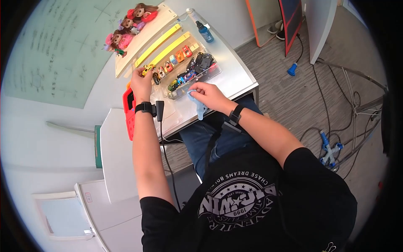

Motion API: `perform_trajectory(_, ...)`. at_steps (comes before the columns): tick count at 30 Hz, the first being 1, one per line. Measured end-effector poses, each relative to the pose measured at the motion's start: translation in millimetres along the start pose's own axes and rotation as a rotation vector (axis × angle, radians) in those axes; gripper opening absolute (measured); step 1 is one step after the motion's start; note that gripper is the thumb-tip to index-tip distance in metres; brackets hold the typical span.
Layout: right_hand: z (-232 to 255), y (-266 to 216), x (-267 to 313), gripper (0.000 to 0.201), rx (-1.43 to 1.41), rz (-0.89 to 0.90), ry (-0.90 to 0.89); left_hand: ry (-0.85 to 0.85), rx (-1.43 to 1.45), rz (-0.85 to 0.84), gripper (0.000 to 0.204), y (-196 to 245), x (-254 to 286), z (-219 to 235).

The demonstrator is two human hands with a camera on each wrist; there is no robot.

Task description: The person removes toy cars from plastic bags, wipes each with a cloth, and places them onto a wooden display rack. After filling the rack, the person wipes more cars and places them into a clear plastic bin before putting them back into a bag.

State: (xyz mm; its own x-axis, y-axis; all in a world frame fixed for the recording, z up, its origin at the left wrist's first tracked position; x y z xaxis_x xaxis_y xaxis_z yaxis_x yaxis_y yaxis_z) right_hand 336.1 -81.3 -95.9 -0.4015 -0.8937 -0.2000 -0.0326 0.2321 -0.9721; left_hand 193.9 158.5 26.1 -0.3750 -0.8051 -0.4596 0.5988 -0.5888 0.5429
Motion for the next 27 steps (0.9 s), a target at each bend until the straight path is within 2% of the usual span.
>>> perform_trajectory(3,1.2,0.5,1.0,0.021,-0.022,0.016,0.001,0.050,0.070,0.058,0.039,-30.6,-23.6,-21.6)
perform_trajectory(5,0.5,-0.4,1.7,0.022,-0.030,0.019,0.004,0.041,-0.009,0.045,0.040,-25.3,-34.5,-26.3)
perform_trajectory(7,2.3,-0.2,1.0,0.022,-0.024,0.022,-0.001,0.018,-0.220,-0.028,0.039,-23.1,-47.9,-31.0)
perform_trajectory(11,2.9,-1.0,2.3,0.022,0.011,0.040,-0.013,0.062,-0.438,-0.069,0.038,-24.1,-62.6,-45.7)
perform_trajectory(13,2.3,-1.4,2.2,0.022,0.010,0.040,-0.007,0.054,-0.551,-0.027,0.038,-20.5,-67.0,-51.8)
perform_trajectory(20,4.0,-1.0,2.2,0.022,0.046,0.084,0.001,0.044,-0.649,0.043,0.043,0.1,-64.2,-73.8)
perform_trajectory(22,4.4,-1.6,3.2,0.021,0.047,0.096,0.003,0.007,-0.691,0.136,0.047,0.8,-65.1,-74.6)
perform_trajectory(25,4.1,-2.1,3.2,0.021,0.035,0.073,-0.001,-0.006,-0.769,0.171,0.048,1.6,-66.7,-73.8)
perform_trajectory(27,2.0,3.4,2.3,0.020,0.031,0.146,0.024,-0.012,-0.765,0.192,0.049,4.2,-69.3,-72.1)
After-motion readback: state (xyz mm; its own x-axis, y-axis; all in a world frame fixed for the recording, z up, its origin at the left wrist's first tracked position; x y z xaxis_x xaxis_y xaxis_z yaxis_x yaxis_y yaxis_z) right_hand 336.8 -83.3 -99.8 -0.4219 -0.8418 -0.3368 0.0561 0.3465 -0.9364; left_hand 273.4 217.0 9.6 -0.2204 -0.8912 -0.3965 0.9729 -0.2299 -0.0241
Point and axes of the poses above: each hand's wrist, its own x-axis away from the middle knuckle, its own z-axis out of the back of the hand, y = z × x, the point moved 2 cm from there along -x, towards the middle knuckle, and after that the axes turned 2 degrees about y, right-handed, at the moved point
